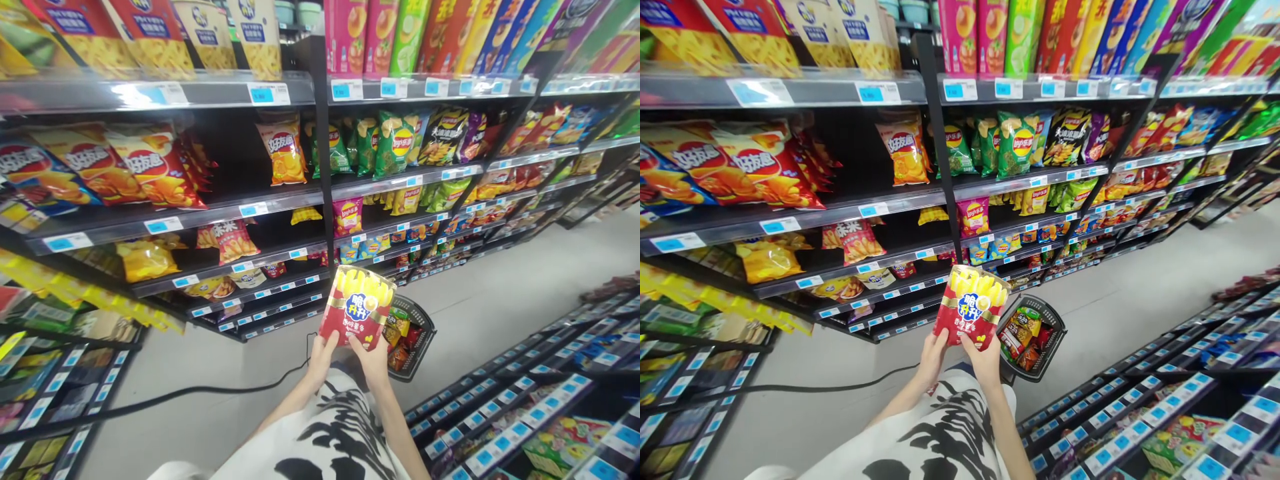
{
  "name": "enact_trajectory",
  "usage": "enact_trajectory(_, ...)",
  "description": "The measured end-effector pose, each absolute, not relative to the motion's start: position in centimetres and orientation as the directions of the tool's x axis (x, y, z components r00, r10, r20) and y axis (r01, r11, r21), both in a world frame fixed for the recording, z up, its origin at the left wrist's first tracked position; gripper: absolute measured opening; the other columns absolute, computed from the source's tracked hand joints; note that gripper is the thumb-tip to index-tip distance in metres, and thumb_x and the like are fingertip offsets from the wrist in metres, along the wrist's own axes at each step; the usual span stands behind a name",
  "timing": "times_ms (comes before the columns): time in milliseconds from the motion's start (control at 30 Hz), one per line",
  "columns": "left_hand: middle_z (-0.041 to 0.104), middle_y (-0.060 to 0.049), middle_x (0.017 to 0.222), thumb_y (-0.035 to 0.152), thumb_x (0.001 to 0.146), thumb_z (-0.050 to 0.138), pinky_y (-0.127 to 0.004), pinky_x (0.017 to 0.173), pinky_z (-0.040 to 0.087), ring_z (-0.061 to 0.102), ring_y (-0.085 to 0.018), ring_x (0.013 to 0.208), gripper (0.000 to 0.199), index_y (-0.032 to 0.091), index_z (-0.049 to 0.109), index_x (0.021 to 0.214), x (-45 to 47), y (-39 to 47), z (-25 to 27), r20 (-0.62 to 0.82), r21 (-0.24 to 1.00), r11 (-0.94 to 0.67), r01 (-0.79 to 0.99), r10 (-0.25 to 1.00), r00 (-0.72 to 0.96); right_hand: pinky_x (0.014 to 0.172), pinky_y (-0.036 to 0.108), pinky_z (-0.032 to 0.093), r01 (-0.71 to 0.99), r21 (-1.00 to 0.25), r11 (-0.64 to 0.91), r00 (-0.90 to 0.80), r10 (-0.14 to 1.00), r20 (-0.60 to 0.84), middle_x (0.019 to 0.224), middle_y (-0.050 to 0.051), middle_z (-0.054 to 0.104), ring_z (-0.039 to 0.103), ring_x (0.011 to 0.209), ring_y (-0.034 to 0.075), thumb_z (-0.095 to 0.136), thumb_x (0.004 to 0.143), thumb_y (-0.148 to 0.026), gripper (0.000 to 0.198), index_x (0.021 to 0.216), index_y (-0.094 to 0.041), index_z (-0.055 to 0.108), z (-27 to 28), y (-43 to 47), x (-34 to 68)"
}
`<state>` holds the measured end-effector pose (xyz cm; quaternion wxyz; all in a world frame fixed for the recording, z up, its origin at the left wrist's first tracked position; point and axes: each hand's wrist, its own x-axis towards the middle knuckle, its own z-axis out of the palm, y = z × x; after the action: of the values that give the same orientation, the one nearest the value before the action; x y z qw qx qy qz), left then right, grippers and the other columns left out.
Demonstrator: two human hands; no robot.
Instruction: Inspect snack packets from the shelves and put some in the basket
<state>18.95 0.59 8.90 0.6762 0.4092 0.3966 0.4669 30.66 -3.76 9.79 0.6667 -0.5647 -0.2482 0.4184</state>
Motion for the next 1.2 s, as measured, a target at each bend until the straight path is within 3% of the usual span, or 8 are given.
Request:
enact_trajectory(100, 0.07, -0.014, 0.126, 0.051, 0.084, 0.073, -0.04, 0.102, 0.052, 0.065, -0.029, 0.118, 0.054, 0.017, 0.065, 0.125, 18.7, 1.4, 9.2, -0.101, 0.954, 0.125, -0.273, 0.99, 0.099, 0.092, 0.04, 0.059, -0.287, -0.958, 0.029, 0.538, 0.832, -0.136, 0.11, 0.013, 0.077, 0.073, 0.098, 0.025, 0.086, 0.071, -0.037, 0.05, 0.112, -0.013, 0.068, 10.4, -3.7, 31.0)
enact_trajectory(200, 0.058, -0.013, 0.143, 0.039, 0.086, 0.073, -0.043, 0.107, 0.048, 0.057, -0.028, 0.129, 0.055, 0.024, 0.057, 0.137, 18.1, 2.0, 10.0, 0.125, 0.985, -0.122, -0.125, 0.992, 0.015, 0.097, 0.041, 0.057, -0.302, -0.952, 0.041, 0.571, 0.808, -0.147, 0.116, 0.013, 0.075, 0.072, 0.105, 0.026, 0.086, 0.072, -0.037, 0.056, 0.117, -0.013, 0.065, 10.5, -3.6, 31.4)
enact_trajectory(300, 0.051, -0.012, 0.152, 0.028, 0.086, 0.071, -0.052, 0.118, 0.036, 0.046, -0.031, 0.141, 0.049, 0.028, 0.062, 0.135, 17.2, 1.8, 10.8, 0.394, 0.907, -0.415, 0.065, 0.895, 0.209, 0.101, 0.042, 0.055, -0.315, -0.948, 0.053, 0.555, 0.82, -0.138, 0.122, 0.012, 0.073, 0.07, 0.109, 0.025, 0.084, 0.074, -0.037, 0.061, 0.125, -0.015, 0.062, 10.3, -3.7, 31.2)
enact_trajectory(433, 0.042, -0.013, 0.159, 0.023, 0.083, 0.074, -0.058, 0.121, 0.028, 0.034, -0.035, 0.15, 0.057, 0.03, 0.061, 0.138, 17.1, 1.3, 10.9, 0.451, 0.834, -0.544, 0.094, 0.77, 0.451, 0.099, 0.041, 0.056, -0.358, -0.921, 0.157, 0.436, 0.9, -0.016, 0.13, 0.013, 0.069, 0.068, 0.114, 0.026, 0.078, 0.081, -0.044, 0.059, 0.132, -0.019, 0.062, 10.5, -4.1, 30.9)
enact_trajectory(600, 0.057, -0.015, 0.145, 0.034, 0.074, 0.084, -0.049, 0.117, 0.039, 0.052, -0.035, 0.137, 0.069, 0.022, 0.059, 0.137, 18.0, 1.2, 10.9, 0.172, 0.984, -0.163, -0.067, 0.973, 0.151, 0.076, 0.037, 0.061, -0.33, -0.932, 0.15, 0.283, 0.958, 0.054, 0.13, 0.017, 0.068, 0.073, 0.094, 0.026, 0.067, 0.087, -0.056, 0.048, 0.115, -0.017, 0.073, 11.0, -4.1, 31.8)
enact_trajectory(767, 0.066, -0.016, 0.134, 0.043, 0.071, 0.085, -0.046, 0.105, 0.05, 0.062, -0.035, 0.125, 0.07, 0.017, 0.059, 0.131, 18.7, 0.1, 11.3, -0.2, 0.866, 0.271, -0.421, 0.958, 0.205, 0.077, 0.029, 0.058, -0.301, -0.948, 0.107, 0.583, 0.807, -0.094, 0.11, 0.01, 0.074, 0.07, 0.094, 0.021, 0.084, 0.073, -0.04, 0.049, 0.114, -0.017, 0.066, 10.1, -3.4, 31.5)
enact_trajectory(933, 0.069, -0.016, 0.13, 0.053, 0.078, 0.077, -0.052, 0.101, 0.052, 0.064, -0.037, 0.122, 0.066, 0.018, 0.06, 0.131, 18.3, -1.4, 11.2, -0.213, 0.734, 0.509, -0.451, 0.802, 0.558, 0.09, 0.041, 0.058, -0.613, -0.784, 0.093, 0.551, 0.762, -0.34, 0.114, 0.009, 0.075, 0.071, 0.106, 0.027, 0.082, 0.07, -0.049, 0.068, 0.128, -0.019, 0.061, 10.2, -3.8, 30.1)
enact_trajectory(1200, 0.067, -0.014, 0.132, 0.042, 0.076, 0.078, -0.054, 0.107, 0.046, 0.058, -0.038, 0.129, 0.067, 0.02, 0.058, 0.136, 17.7, -1.5, 10.5, -0.19, 0.772, 0.516, -0.372, 0.745, 0.64, 0.089, 0.047, 0.059, -0.669, -0.722, 0.178, 0.572, 0.743, -0.347, 0.112, 0.01, 0.076, 0.073, 0.099, 0.03, 0.085, 0.063, -0.043, 0.073, 0.129, -0.021, 0.063, 11.3, -4.4, 30.6)
